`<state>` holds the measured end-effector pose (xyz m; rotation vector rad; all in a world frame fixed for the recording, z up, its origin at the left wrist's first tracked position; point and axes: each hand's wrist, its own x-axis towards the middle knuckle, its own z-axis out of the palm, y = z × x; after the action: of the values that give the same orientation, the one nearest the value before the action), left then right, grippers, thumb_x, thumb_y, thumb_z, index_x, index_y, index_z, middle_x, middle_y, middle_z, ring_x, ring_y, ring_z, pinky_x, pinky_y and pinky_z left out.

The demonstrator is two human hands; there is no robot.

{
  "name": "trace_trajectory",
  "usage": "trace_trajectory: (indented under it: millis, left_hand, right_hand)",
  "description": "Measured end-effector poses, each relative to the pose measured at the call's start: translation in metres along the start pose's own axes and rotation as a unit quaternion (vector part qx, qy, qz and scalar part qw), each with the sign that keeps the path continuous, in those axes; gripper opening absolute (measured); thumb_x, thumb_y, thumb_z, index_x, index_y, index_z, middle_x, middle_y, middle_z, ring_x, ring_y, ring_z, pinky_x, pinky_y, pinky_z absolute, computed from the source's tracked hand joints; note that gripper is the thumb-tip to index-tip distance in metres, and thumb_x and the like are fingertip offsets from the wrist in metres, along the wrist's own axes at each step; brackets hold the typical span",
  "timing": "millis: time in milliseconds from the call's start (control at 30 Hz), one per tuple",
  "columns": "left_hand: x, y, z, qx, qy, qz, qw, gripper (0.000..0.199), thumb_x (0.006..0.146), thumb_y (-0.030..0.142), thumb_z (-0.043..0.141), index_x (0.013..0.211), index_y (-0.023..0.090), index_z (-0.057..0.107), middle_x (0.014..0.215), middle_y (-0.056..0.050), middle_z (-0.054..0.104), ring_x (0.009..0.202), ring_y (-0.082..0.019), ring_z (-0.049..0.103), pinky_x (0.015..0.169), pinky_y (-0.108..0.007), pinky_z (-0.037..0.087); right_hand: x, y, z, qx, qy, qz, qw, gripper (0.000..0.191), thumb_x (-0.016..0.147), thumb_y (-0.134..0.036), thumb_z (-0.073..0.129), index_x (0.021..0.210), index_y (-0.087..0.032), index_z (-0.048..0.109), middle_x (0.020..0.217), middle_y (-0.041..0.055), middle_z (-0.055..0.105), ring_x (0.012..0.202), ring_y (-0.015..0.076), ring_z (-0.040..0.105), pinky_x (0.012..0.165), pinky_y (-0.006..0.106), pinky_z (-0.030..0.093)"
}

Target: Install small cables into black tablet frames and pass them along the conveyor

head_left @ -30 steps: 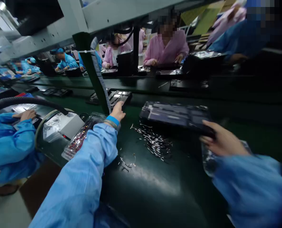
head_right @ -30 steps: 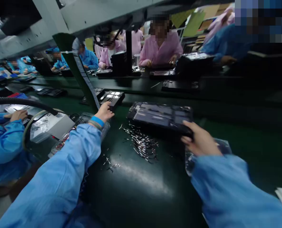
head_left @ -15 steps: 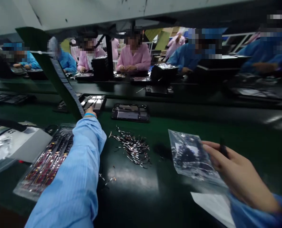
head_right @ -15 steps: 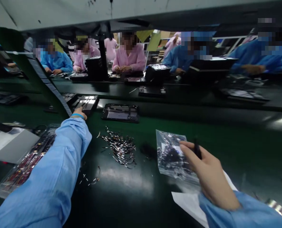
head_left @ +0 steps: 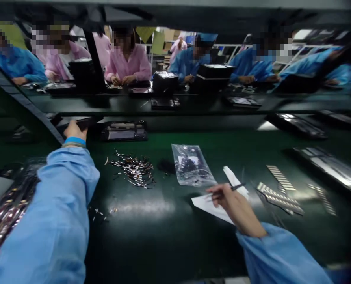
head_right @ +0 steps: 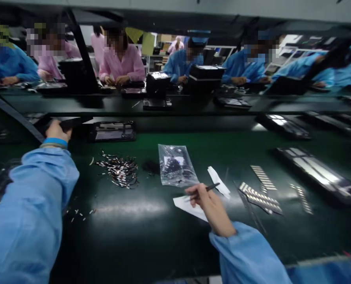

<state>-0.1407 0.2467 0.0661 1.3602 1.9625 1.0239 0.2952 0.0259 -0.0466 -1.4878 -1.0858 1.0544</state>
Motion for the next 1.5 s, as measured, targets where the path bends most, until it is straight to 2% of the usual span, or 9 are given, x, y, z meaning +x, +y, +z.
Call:
trace_trajectory:
  millis: [200,300,367,567,700,933,1133,1300,1500]
  left_hand:
    - [-0.065,0.034,0.007,-0.197,0.012,-0.034,0.980,0.042,0.099,0.024,0.025,0.139,0.012,0.021,0.143,-0.002,0.040,0.116,-0.012,0.048,0.091,-0.028,0.048]
    - [-0.120,0.046,0.006,-0.294,-0.019,-0.034,0.955,0.047,0.092,0.020,0.040,0.137,0.011,0.031,0.138,0.000,0.048,0.112,-0.010,0.051,0.092,-0.024,0.046]
    - [-0.160,0.047,0.002,-0.310,-0.037,-0.097,0.945,0.049,0.084,0.020,0.052,0.132,0.012,0.045,0.123,0.000,0.062,0.106,-0.014,0.058,0.088,-0.026,0.050]
    - [-0.256,-0.006,-0.002,-0.207,-0.227,-0.231,0.923,0.055,0.050,0.046,0.076,0.104,0.034,0.070,0.094,0.001,0.073,0.097,-0.036,0.064,0.064,-0.044,0.057]
    - [-0.295,-0.058,0.011,-0.180,-0.295,-0.221,0.912,0.061,0.054,0.054,0.075,0.113,0.039,0.064,0.104,0.000,0.071,0.105,-0.035,0.062,0.077,-0.048,0.055]
    - [-0.320,-0.103,0.022,-0.120,-0.224,-0.169,0.952,0.082,0.062,0.065,0.067,0.131,0.024,0.048,0.122,-0.009,0.063,0.115,-0.031,0.057,0.098,-0.042,0.047]
    - [-0.329,-0.117,0.020,0.009,-0.178,-0.081,0.981,0.070,0.071,0.063,0.057,0.126,0.021,0.045,0.129,-0.013,0.055,0.119,-0.029,0.053,0.105,-0.045,0.038]
    - [-0.335,-0.108,0.013,0.122,-0.174,0.018,0.977,0.055,0.079,0.054,0.050,0.123,0.021,0.049,0.119,-0.013,0.058,0.111,-0.029,0.058,0.096,-0.046,0.048]
    - [-0.325,-0.084,0.021,0.132,-0.123,0.117,0.977,0.040,0.083,0.046,0.047,0.115,0.022,0.055,0.115,-0.010,0.059,0.103,-0.026,0.060,0.085,-0.040,0.052]
  right_hand:
    - [0.005,0.014,0.010,-0.006,0.041,-0.033,0.999,0.044,0.063,-0.056,0.073,0.084,-0.020,0.059,0.078,0.0052,0.068,0.071,0.0211,0.067,0.070,0.039,0.056]
    - [0.014,0.025,0.013,-0.023,0.070,-0.069,0.995,0.043,0.063,-0.057,0.072,0.082,-0.021,0.057,0.082,0.0049,0.067,0.079,0.0218,0.065,0.078,0.042,0.053]
    - [0.020,0.032,0.014,-0.041,0.090,-0.093,0.991,0.044,0.062,-0.058,0.072,0.080,-0.021,0.057,0.082,0.0050,0.066,0.081,0.0221,0.063,0.081,0.043,0.050]
    - [0.029,0.044,0.014,-0.078,0.099,-0.129,0.984,0.039,0.068,-0.055,0.067,0.083,-0.021,0.057,0.083,0.0049,0.064,0.079,0.0217,0.062,0.081,0.042,0.048]
    - [0.028,0.046,0.015,-0.084,0.099,-0.149,0.980,0.034,0.072,-0.053,0.064,0.083,-0.022,0.057,0.084,0.0043,0.065,0.081,0.0210,0.062,0.081,0.039,0.049]
    - [0.028,0.043,0.019,-0.101,0.083,-0.163,0.978,0.026,0.073,-0.047,0.065,0.083,-0.023,0.065,0.087,0.0037,0.068,0.088,0.0222,0.063,0.082,0.038,0.051]
    - [0.030,0.047,0.019,-0.112,0.078,-0.170,0.976,0.023,0.075,-0.043,0.065,0.083,-0.022,0.067,0.089,0.0026,0.069,0.090,0.0218,0.064,0.087,0.039,0.049]
    - [0.032,0.047,0.020,-0.110,0.080,-0.170,0.976,0.022,0.074,-0.042,0.065,0.082,-0.022,0.068,0.088,0.0025,0.070,0.089,0.0217,0.064,0.087,0.039,0.049]
    - [0.026,0.035,0.020,-0.102,0.094,-0.165,0.977,0.023,0.072,-0.044,0.066,0.076,-0.022,0.067,0.083,0.0030,0.069,0.084,0.0219,0.064,0.084,0.038,0.050]
